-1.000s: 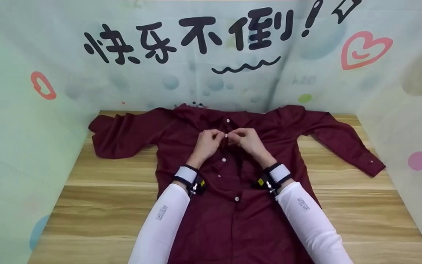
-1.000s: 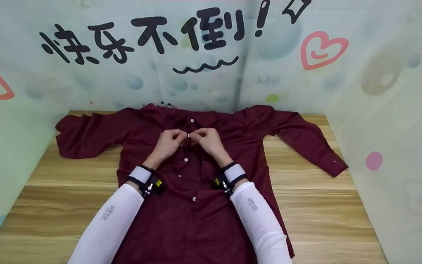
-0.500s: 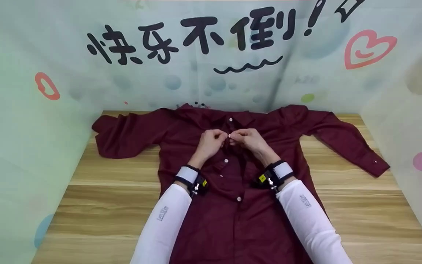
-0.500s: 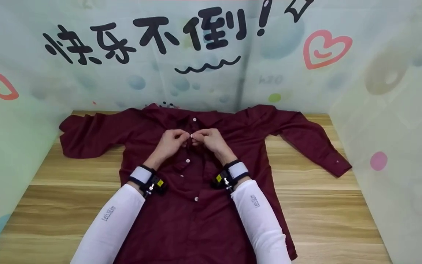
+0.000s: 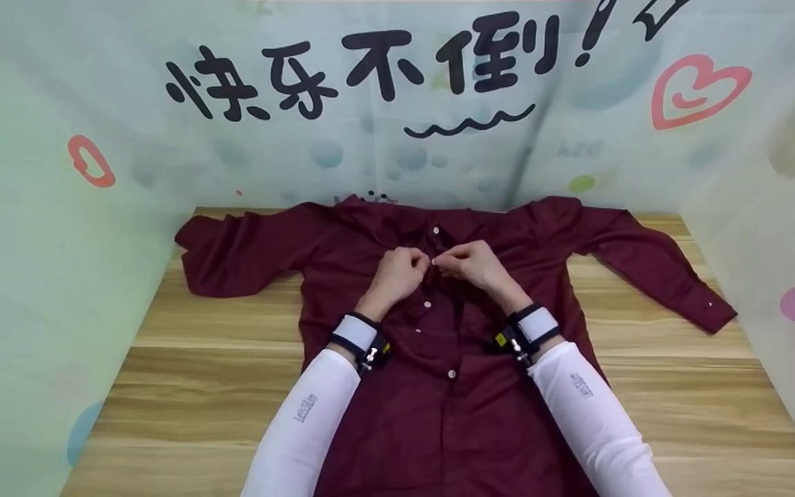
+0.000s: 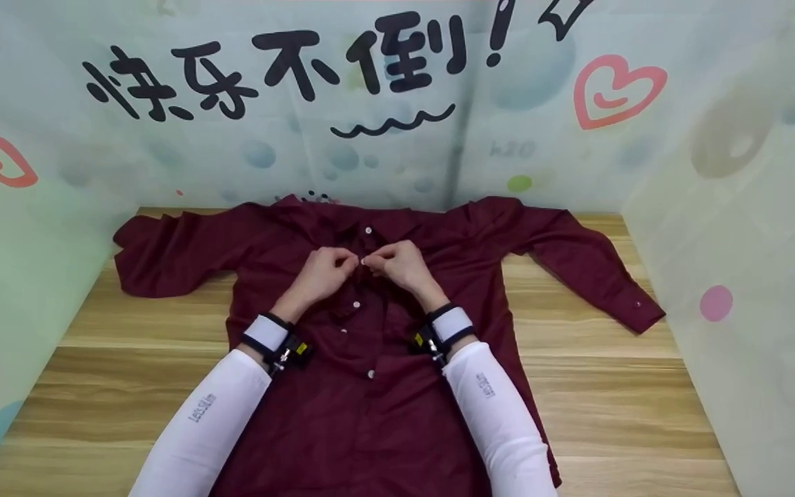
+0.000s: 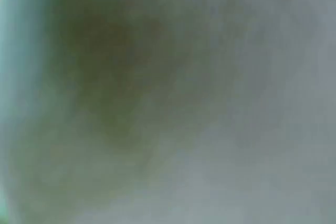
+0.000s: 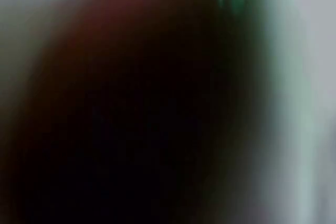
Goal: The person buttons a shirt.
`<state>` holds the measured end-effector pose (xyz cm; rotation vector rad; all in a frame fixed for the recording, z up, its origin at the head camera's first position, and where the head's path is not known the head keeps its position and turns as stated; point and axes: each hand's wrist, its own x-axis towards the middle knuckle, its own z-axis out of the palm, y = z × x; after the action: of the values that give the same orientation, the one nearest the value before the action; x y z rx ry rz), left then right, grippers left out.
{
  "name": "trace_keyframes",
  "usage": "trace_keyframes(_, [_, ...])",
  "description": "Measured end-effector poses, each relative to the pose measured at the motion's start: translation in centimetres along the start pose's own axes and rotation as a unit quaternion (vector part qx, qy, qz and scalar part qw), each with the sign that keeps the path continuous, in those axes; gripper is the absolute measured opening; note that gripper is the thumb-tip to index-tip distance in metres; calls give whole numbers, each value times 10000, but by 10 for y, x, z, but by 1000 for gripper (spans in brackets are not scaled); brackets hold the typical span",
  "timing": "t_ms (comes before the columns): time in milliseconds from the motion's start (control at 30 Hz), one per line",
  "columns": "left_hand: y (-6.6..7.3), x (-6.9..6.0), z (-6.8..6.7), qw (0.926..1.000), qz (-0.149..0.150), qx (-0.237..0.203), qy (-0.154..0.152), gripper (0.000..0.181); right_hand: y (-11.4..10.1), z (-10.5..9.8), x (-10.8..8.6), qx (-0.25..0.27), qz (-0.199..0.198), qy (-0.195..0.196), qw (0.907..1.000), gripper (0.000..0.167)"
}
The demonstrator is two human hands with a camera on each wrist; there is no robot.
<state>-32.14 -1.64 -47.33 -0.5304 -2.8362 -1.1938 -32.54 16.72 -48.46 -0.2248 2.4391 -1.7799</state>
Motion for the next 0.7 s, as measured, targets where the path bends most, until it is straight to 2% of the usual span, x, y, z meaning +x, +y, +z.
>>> trace_keyframes(67, [3,-5,-4,9995,141,237,-127,19,1,-8,-5,-643,-329,-79,9974,21])
trace_keyframes(133, [6,-11,-10,9976,326,516,-320,20,2,-18,-12,-1370,-721,-107,9879,20])
trace_keyframes(200, [7,-18,-16,9935,525,840,-557,22,4,-28,-19,-2063,-1015,-129,9731,18])
trace_keyframes(300, [3,-30,-25,9824,835,1391,-923,23,8,-41,-33,-3009,-1285,-381,9442,23])
trace_keyframes(400, [-7,-44,-30,9692,957,1843,-1325,29,12,-47,-48,-3718,-1316,-915,9143,35])
trace_keyframes(500, [-16,-56,-34,9579,857,2127,-1727,39,11,-47,-60,-4190,-1214,-1494,8874,50])
trace_keyframes(567, [-21,-61,-35,9537,682,2188,-1947,45,10,-45,-63,-4350,-1030,-1840,8754,60])
trace_keyframes(700, [-26,-61,-35,9470,431,2233,-2268,53,9,-41,-60,-4556,-561,-2250,8595,74])
